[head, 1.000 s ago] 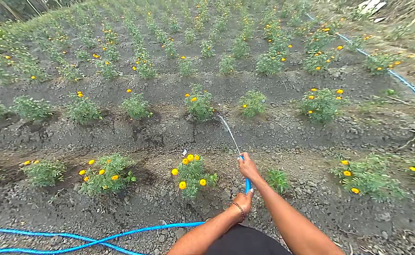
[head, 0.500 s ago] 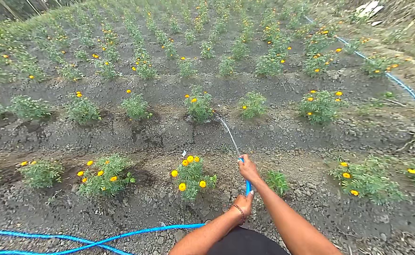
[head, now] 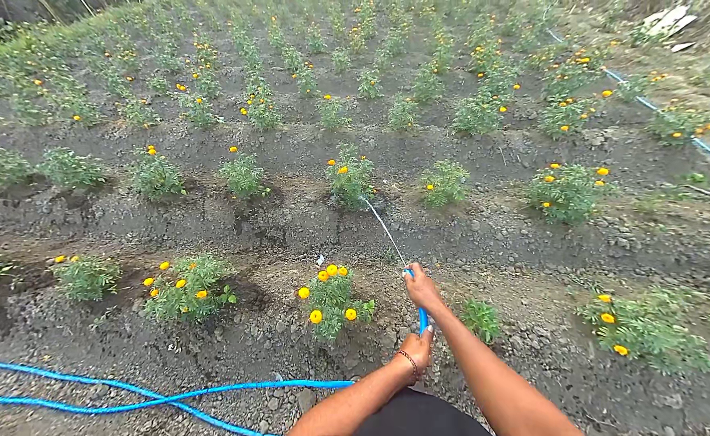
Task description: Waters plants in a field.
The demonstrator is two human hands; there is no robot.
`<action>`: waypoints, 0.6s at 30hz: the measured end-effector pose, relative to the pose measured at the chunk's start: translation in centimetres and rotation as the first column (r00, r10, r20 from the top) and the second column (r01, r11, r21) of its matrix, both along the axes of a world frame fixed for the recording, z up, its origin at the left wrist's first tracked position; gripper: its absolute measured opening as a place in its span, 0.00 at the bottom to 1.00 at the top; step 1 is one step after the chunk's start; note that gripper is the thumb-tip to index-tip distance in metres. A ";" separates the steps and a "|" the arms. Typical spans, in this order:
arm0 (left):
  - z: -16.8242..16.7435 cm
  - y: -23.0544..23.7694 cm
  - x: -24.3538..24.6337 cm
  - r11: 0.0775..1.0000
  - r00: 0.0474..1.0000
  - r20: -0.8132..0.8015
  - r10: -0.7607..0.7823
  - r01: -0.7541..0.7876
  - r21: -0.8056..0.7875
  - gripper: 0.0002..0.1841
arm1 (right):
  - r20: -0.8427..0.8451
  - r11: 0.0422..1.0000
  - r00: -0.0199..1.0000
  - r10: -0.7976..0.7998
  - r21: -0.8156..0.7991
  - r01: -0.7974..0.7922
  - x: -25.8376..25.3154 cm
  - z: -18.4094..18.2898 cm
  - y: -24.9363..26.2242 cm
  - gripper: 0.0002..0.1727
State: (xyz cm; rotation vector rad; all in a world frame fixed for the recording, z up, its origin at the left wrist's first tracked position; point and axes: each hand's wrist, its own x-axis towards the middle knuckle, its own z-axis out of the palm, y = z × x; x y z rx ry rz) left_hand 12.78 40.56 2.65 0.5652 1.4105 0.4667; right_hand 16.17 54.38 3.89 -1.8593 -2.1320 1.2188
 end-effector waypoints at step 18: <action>-0.7 0.2 0.1 1.000 1.000 -0.021 0.021 -0.021 0.016 0.32 | -0.016 0.998 0.998 0.062 0.028 -0.062 -0.4 -0.2 0.3 0.21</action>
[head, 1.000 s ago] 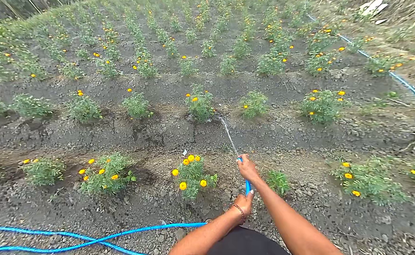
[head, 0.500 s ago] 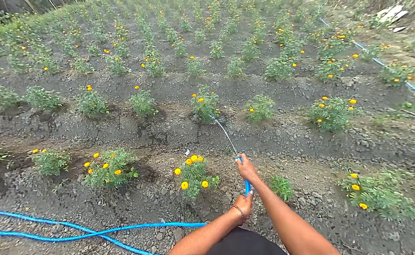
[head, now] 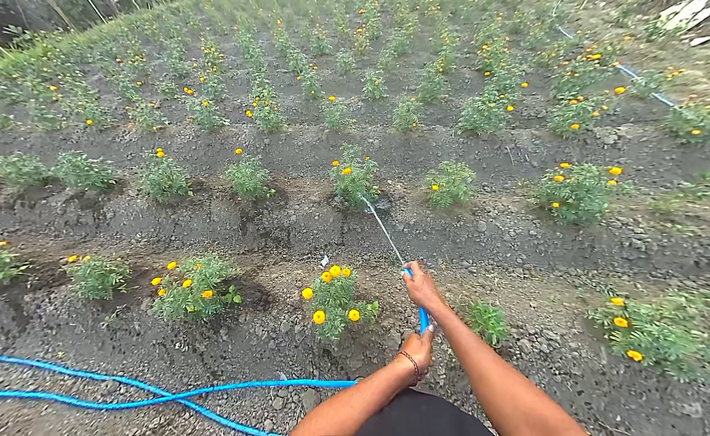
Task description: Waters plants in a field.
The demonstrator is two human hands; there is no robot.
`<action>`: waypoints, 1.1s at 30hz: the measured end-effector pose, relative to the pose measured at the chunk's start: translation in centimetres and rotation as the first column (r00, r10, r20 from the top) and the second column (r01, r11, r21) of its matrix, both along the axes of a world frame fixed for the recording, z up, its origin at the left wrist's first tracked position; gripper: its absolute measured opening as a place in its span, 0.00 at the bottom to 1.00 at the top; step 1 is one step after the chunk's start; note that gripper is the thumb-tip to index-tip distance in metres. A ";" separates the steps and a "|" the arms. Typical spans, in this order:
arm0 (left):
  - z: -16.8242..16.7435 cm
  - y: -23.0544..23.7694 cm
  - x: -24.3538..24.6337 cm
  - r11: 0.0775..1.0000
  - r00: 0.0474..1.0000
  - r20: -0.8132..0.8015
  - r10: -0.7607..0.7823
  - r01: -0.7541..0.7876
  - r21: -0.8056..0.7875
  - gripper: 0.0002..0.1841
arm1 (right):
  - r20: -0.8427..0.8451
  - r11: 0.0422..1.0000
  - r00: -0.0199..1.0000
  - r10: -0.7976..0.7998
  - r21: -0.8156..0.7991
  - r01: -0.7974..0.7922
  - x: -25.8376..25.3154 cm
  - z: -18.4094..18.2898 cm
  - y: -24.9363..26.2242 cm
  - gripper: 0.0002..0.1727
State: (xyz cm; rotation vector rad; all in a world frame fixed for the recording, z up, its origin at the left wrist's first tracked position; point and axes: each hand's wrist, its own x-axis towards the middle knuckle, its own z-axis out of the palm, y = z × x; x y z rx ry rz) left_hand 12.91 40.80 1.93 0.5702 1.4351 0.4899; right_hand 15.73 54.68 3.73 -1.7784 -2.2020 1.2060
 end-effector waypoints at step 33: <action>0.7 0.7 1.3 1.000 1.000 -0.007 -0.007 0.006 -0.008 0.31 | -0.045 0.998 0.997 -0.063 -0.008 0.063 1.7 0.1 0.5 0.21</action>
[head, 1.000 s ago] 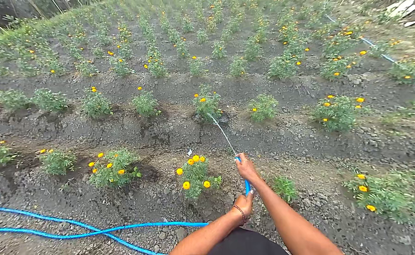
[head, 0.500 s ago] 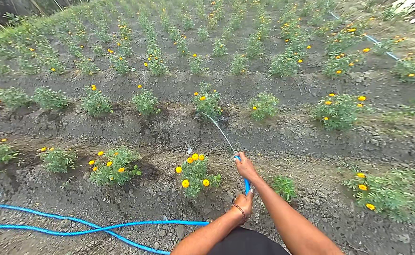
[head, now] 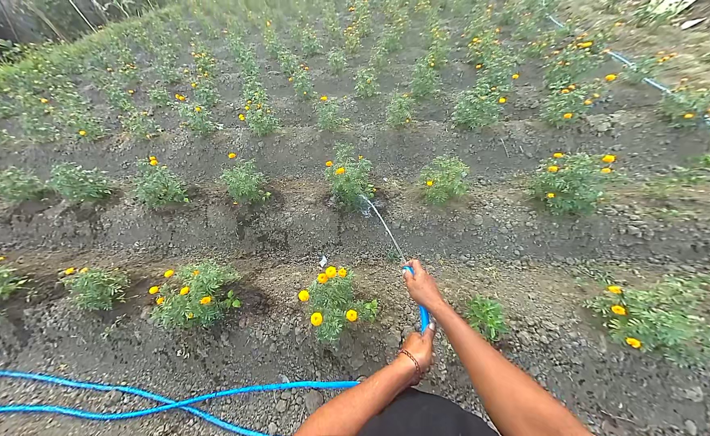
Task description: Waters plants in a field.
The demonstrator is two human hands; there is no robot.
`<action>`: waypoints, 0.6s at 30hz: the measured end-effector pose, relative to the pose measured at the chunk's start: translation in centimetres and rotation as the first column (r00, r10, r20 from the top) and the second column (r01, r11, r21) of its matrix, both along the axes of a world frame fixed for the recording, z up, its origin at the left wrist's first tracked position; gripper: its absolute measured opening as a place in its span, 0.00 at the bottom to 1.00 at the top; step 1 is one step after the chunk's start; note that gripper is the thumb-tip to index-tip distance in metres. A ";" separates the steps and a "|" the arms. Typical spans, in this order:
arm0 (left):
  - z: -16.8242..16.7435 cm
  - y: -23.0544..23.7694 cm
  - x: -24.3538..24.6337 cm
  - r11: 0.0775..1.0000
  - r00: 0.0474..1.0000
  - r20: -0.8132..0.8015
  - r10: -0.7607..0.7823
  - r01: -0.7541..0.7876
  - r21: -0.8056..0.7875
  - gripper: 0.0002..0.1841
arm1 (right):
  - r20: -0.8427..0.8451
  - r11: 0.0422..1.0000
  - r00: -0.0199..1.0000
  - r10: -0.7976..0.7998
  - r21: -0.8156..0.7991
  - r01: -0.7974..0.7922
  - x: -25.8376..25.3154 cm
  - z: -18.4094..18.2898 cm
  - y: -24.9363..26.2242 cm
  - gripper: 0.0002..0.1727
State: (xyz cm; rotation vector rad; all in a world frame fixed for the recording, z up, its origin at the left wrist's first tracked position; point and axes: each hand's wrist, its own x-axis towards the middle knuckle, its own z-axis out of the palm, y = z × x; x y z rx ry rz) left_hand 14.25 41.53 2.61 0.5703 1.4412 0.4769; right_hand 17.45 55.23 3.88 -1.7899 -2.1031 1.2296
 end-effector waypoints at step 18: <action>-0.6 -0.2 1.3 0.999 0.999 -0.005 -0.046 0.046 -0.024 0.31 | -0.009 0.998 0.999 -0.054 -0.025 0.053 1.9 -1.0 -0.3 0.21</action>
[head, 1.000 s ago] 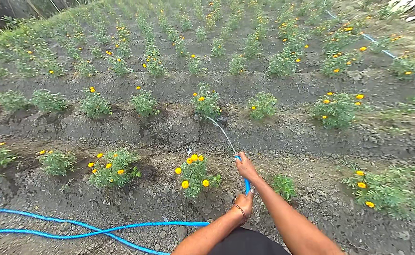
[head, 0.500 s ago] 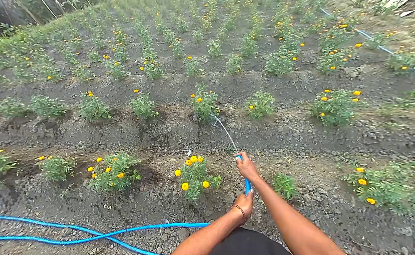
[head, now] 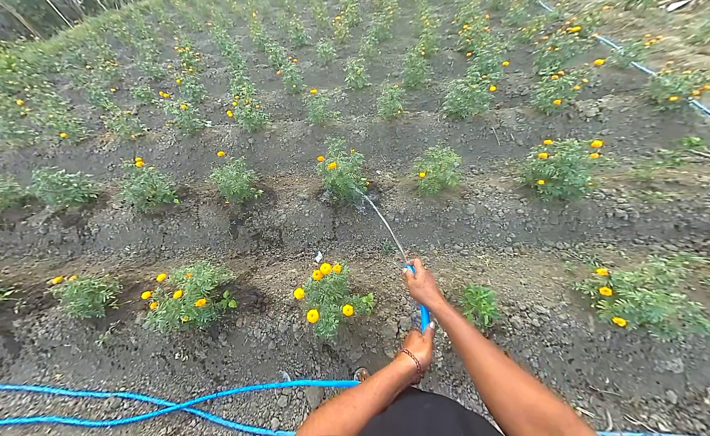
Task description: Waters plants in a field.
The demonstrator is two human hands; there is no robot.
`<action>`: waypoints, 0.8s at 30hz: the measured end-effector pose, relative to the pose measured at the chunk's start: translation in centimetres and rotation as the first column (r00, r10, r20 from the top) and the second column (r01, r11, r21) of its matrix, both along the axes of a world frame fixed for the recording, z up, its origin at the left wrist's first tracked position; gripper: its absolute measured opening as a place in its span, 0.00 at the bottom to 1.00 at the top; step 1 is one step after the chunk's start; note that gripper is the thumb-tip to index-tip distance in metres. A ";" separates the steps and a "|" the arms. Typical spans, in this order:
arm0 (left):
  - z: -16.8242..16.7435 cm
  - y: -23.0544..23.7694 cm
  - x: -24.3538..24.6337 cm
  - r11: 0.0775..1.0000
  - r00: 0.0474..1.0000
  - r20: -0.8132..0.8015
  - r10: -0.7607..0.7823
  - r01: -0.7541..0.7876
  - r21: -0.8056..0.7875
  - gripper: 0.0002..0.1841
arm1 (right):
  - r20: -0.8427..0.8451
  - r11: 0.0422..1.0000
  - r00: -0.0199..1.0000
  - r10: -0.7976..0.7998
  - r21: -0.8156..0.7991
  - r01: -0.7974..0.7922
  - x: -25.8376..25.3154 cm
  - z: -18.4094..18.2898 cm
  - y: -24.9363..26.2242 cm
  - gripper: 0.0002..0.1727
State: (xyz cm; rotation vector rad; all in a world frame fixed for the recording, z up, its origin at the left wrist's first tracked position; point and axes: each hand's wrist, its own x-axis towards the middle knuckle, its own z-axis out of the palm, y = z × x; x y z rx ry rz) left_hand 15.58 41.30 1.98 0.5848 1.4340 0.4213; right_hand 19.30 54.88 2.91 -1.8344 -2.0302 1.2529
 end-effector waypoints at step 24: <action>0.0 1.0 2.0 0.998 0.998 0.018 -0.060 0.060 -0.016 0.31 | 0.031 0.996 0.996 -0.086 -0.017 0.087 3.0 0.1 0.7 0.21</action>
